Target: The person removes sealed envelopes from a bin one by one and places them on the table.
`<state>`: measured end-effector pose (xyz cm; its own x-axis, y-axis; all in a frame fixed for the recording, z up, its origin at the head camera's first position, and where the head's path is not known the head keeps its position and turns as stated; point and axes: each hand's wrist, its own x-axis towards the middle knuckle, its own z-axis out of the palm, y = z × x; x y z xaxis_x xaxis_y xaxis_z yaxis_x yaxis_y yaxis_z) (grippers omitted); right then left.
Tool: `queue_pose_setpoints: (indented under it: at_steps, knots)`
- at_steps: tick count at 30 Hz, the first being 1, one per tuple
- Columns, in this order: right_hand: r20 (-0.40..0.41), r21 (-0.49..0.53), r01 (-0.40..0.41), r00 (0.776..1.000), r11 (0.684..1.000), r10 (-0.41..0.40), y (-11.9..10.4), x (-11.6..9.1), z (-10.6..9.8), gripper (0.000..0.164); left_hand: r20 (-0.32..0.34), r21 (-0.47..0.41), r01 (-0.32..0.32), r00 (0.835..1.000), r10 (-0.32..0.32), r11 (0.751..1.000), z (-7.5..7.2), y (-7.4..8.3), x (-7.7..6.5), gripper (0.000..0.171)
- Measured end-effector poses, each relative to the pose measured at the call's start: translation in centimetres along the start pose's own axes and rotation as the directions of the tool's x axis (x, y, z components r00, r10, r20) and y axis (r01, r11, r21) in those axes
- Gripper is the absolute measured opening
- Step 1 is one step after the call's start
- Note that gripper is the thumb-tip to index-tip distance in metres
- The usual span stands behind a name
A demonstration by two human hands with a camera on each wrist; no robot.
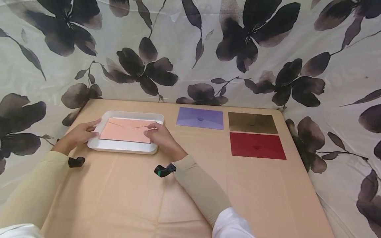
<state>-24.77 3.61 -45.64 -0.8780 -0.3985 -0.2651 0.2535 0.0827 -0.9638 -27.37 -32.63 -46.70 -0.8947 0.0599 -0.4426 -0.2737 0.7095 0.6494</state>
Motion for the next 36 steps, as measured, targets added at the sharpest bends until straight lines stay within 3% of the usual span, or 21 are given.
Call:
queue_pose_setpoints:
  at_steps: [5, 11, 15, 22, 36]
  knots:
    - [-0.063, -0.005, -0.030, 0.998, 1.000, 0.030, -0.2, 0.0, 1.4, 0.044, -0.006, -0.002, 0.012, 1.000, -0.012, 1.000, 0.1, 0.2, 0.1, 0.075]
    - [-0.127, -0.037, -0.068, 0.990, 0.997, 0.063, -0.2, 0.8, 2.9, 0.067, -0.007, -0.001, 0.006, 1.000, -0.006, 1.000, 0.2, 0.4, 0.3, 0.075]
    - [-0.162, -0.003, -0.065, 0.985, 0.998, 0.063, -0.2, 1.3, 3.9, 0.071, -0.002, -0.017, -0.007, 1.000, 0.007, 1.000, 0.2, 0.6, 0.3, 0.075]
    - [-0.190, 0.112, -0.032, 0.980, 0.993, 0.053, -0.6, 1.5, 4.9, 0.071, -0.006, -0.017, 0.002, 1.000, -0.002, 1.000, 0.0, 0.2, 0.2, 0.075]
    - [-0.277, 0.188, -0.023, 0.958, 0.982, 0.076, -0.3, 1.8, 5.1, 0.058, -0.021, -0.029, 0.005, 1.000, -0.005, 1.000, -0.1, -0.4, 0.4, 0.077]
